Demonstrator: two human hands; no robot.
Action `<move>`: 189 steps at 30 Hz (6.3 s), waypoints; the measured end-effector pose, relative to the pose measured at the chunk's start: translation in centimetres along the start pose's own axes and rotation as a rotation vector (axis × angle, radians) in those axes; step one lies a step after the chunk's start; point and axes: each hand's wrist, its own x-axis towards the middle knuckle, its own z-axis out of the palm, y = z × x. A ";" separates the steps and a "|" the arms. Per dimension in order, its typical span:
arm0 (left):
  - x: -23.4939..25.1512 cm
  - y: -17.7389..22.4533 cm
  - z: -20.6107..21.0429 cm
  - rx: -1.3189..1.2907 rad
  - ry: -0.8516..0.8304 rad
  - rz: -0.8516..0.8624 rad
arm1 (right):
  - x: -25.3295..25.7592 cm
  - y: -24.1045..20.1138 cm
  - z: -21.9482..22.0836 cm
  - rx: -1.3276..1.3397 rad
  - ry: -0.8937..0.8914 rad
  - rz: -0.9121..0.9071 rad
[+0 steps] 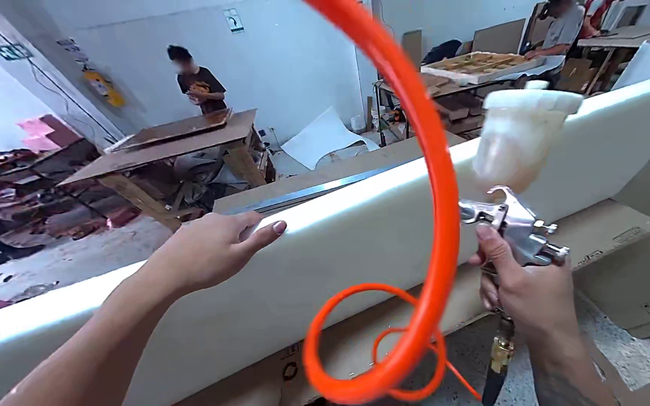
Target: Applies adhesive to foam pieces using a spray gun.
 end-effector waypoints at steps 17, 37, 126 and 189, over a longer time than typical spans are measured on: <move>-11.5 -12.6 -2.6 0.092 -0.059 -0.078 | -10.9 -1.5 12.4 -0.030 -0.061 -0.023; -25.2 -32.9 -5.6 0.060 0.008 -0.096 | -23.5 -6.3 30.3 0.079 -0.031 0.069; 24.5 25.5 2.8 -0.426 -0.183 0.188 | -3.6 6.9 -8.9 -0.194 0.521 -0.343; 44.0 76.4 10.9 -0.129 0.152 -0.352 | 78.0 20.4 -85.0 0.306 -0.353 0.358</move>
